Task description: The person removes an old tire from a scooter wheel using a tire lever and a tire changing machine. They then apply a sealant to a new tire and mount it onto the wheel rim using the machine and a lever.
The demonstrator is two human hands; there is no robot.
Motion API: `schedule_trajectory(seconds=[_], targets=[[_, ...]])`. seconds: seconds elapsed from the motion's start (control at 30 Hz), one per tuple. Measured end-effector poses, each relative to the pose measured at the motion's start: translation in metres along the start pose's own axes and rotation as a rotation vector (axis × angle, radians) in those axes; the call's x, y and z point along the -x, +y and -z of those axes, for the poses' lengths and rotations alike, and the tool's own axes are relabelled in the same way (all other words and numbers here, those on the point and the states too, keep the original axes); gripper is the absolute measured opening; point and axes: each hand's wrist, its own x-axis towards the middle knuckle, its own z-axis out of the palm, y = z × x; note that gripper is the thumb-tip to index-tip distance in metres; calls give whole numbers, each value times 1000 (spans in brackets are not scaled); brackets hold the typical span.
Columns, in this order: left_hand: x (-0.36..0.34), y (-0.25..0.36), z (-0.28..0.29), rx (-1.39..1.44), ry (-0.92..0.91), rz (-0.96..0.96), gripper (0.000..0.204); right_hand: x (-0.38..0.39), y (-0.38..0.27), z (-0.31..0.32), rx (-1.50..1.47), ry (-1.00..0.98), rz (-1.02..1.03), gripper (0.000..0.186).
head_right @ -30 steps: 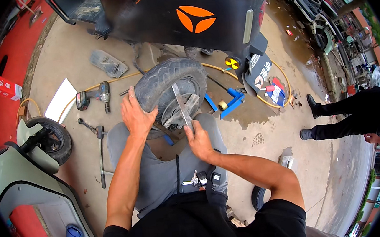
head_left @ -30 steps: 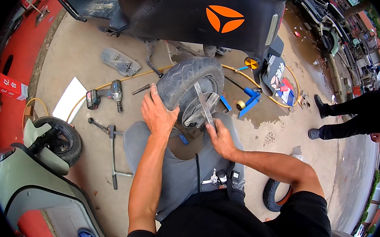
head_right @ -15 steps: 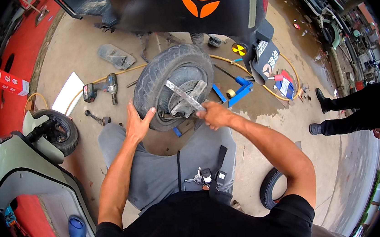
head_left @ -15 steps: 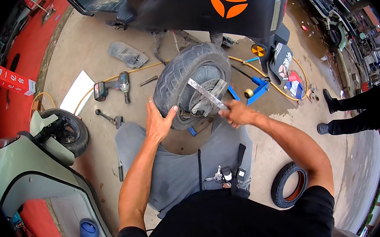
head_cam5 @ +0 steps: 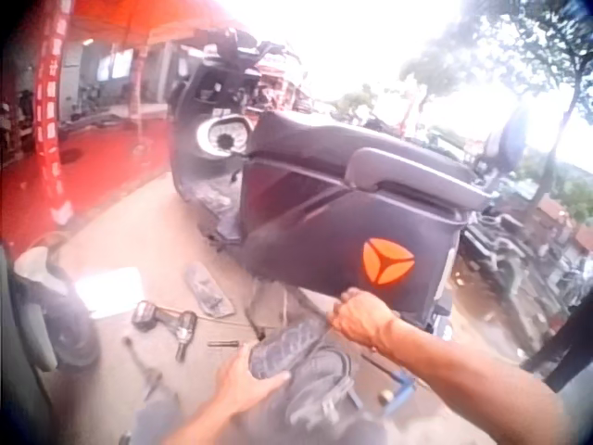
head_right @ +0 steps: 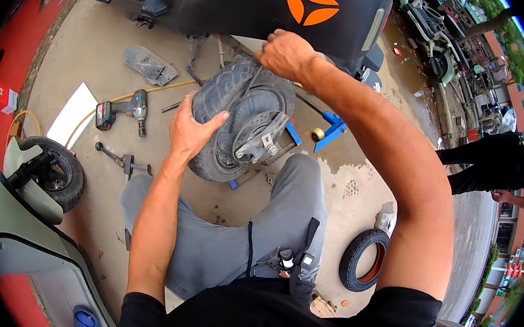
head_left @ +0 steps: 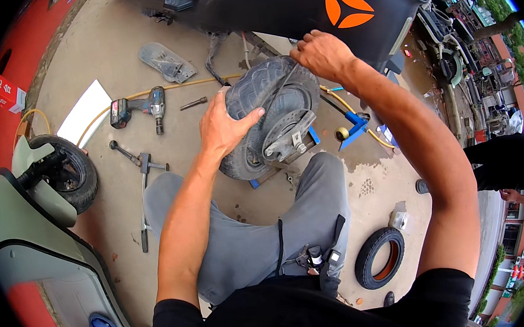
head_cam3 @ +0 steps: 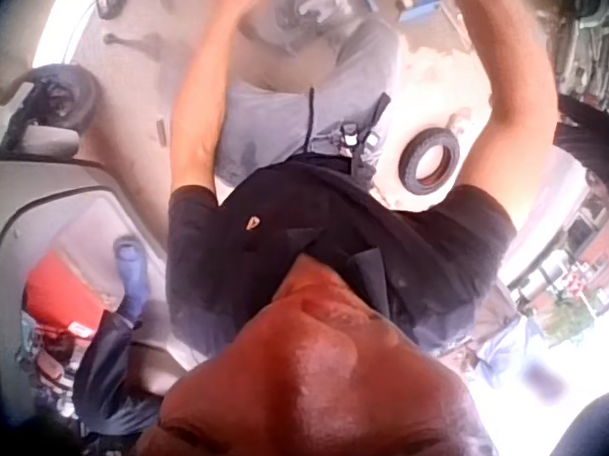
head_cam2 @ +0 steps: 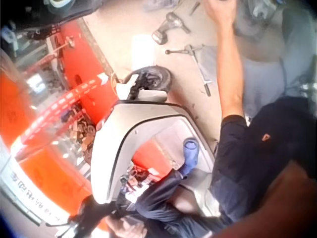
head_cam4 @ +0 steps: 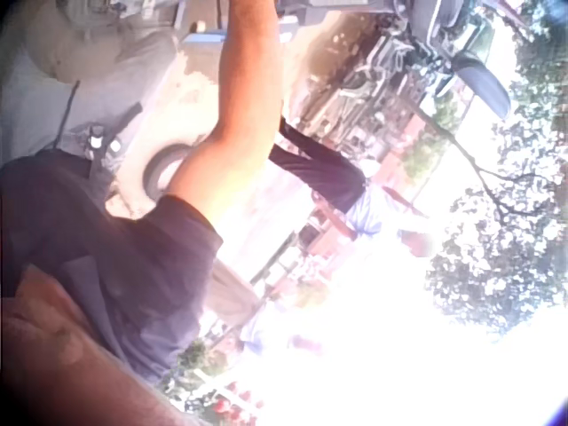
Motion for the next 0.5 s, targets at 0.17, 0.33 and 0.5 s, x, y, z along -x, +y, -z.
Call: schedule_trajectory(seconds=[0.17,0.33,0.5], targets=[[-2,-6,2,8,-47,0,111,-15,17,67,81,-201,97,17],[13,-34,21,64,-160,79,114,79,17,98,-585,-276,-127,38],[22,-47,16,-2,-222,93,125,135,8,82,-975,-312,-334,48]])
